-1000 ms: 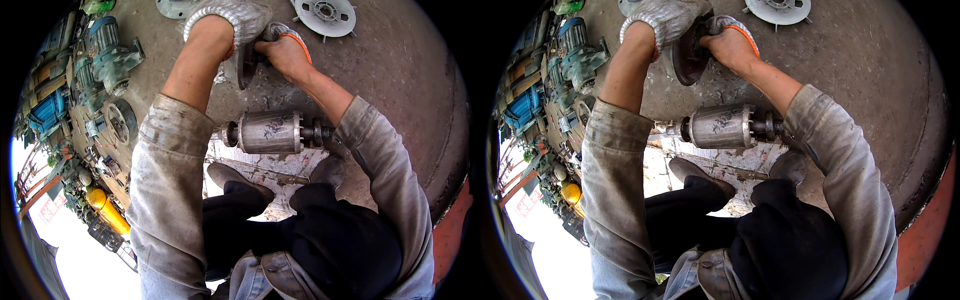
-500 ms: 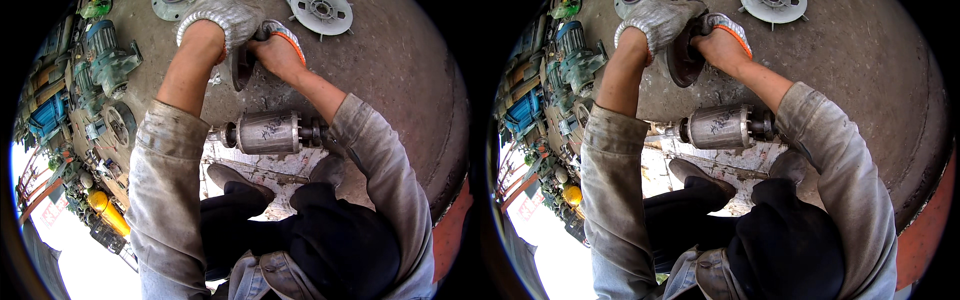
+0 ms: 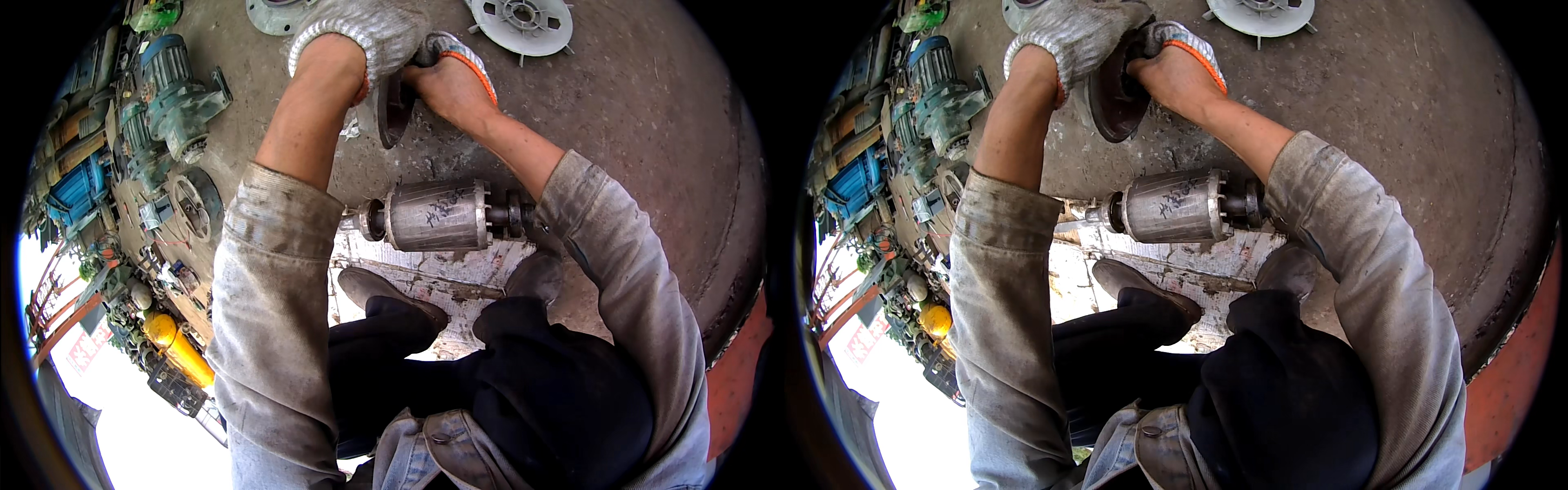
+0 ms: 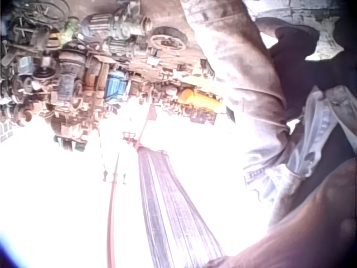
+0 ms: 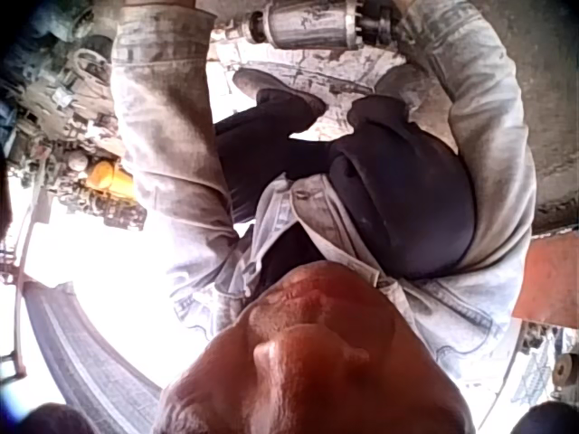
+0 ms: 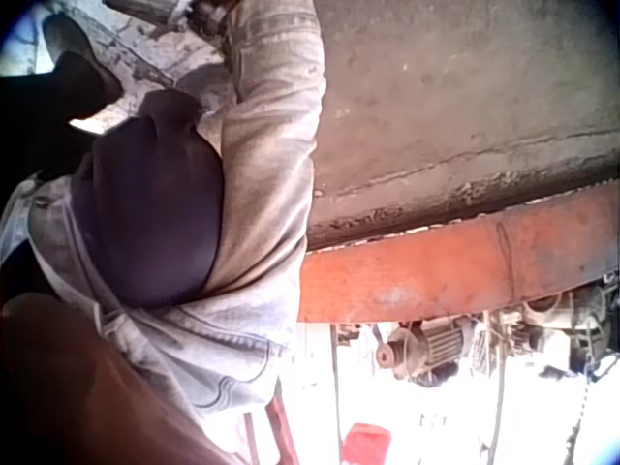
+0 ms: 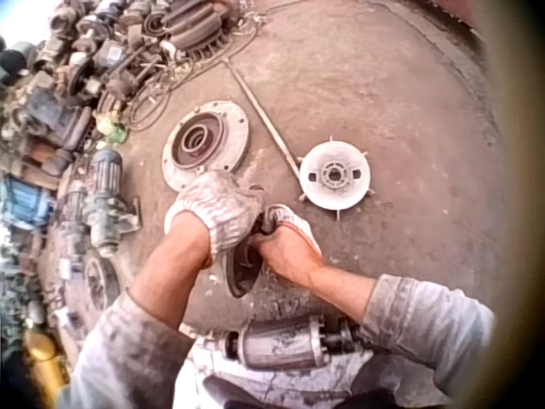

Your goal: The person disassembles an electric motor by removing the end caps and extracting the rotor. They then clean the internal components and reassemble the motor, placing the rotor back into the housing and securing the end caps.

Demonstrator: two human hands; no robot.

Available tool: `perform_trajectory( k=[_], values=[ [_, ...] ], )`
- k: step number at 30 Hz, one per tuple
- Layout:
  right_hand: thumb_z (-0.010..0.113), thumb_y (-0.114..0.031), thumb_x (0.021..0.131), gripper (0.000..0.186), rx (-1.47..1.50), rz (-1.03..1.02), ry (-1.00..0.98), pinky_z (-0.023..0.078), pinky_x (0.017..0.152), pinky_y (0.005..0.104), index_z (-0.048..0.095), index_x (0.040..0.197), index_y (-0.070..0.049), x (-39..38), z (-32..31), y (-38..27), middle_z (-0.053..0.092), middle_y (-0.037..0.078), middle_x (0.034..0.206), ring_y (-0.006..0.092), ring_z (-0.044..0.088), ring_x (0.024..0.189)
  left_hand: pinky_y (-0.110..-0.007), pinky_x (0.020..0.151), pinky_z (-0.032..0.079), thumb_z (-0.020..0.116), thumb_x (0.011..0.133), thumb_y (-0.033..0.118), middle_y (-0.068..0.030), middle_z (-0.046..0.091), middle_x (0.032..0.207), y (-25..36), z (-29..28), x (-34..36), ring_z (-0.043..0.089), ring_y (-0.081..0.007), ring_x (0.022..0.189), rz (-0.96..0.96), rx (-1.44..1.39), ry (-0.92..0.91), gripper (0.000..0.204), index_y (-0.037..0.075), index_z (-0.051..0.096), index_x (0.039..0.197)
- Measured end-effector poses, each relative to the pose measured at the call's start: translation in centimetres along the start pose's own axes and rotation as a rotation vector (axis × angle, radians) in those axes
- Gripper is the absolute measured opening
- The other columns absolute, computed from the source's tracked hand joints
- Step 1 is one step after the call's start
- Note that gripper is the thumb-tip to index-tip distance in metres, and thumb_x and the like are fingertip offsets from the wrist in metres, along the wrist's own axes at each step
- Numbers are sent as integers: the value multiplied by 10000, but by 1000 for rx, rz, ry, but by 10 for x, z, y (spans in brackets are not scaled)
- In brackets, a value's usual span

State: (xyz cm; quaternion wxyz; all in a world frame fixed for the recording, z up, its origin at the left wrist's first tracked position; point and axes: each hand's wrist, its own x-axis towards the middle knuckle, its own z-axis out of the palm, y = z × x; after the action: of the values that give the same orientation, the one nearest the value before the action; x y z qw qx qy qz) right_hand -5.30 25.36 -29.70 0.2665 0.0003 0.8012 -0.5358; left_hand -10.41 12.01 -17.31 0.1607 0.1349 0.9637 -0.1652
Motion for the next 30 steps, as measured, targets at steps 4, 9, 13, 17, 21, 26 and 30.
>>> perform_trajectory(
  k=[4, 9, 13, 17, 21, 26, 30],
  values=[
    [736, -430, 909, 524, 7, -6, 2, 541, 750, 444, 740, 950, 92, -2, -1, 1, 676, 186, 742, 265, 665, 697, -498, 871, 604, 497, 1018, 270, -259, 764, 1062, 2, -2, 0, 760, -413, 1013, 82, 145, -20, 366, 73, 792, 1109],
    [729, -403, 901, 493, 62, -50, 115, 520, 697, 446, 704, 824, 83, -3, -1, 18, 635, 151, 673, 250, 638, 649, -488, 852, 600, 518, 1009, 284, -262, 761, 1063, 0, -6, 3, 758, -421, 1007, 5, -43, -47, 352, 71, 784, 1100],
    [727, -402, 906, 477, 54, -91, 192, 513, 673, 442, 704, 822, 67, 0, 4, 28, 638, 141, 669, 244, 639, 641, -491, 846, 598, 529, 1007, 299, -261, 761, 1059, -7, -3, 1, 757, -424, 1001, -15, -110, -35, 350, 73, 779, 1097],
    [712, -411, 925, 479, -23, 31, -70, 527, 680, 455, 720, 858, 63, -7, -17, -7, 646, 176, 677, 283, 654, 642, -493, 845, 594, 537, 1006, 308, -261, 760, 1059, -8, -4, 0, 754, -427, 1000, -103, -244, -29, 341, 77, 773, 1091],
    [683, -412, 948, 499, -42, -195, 90, 527, 647, 479, 712, 815, 67, 2, 2, 1, 646, 202, 656, 344, 652, 604, -488, 854, 593, 541, 1007, 312, -258, 758, 1072, -6, -5, 1, 753, -421, 1009, -79, -216, -28, 341, 80, 772, 1103],
    [677, -400, 964, 476, -122, -322, 149, 530, 624, 482, 721, 836, 57, 8, 4, 7, 674, 220, 692, 391, 656, 608, -482, 864, 591, 547, 1008, 317, -253, 756, 1088, -5, -6, 3, 752, -413, 1020, -61, -202, -27, 342, 83, 771, 1118],
    [697, -387, 961, 441, -122, -338, 150, 526, 624, 476, 735, 871, 42, 8, 3, 8, 674, 219, 697, 373, 659, 610, -478, 872, 590, 551, 1008, 321, -249, 755, 1100, -5, -7, 4, 750, -406, 1030, -53, -197, -25, 343, 85, 770, 1130]
  ],
)
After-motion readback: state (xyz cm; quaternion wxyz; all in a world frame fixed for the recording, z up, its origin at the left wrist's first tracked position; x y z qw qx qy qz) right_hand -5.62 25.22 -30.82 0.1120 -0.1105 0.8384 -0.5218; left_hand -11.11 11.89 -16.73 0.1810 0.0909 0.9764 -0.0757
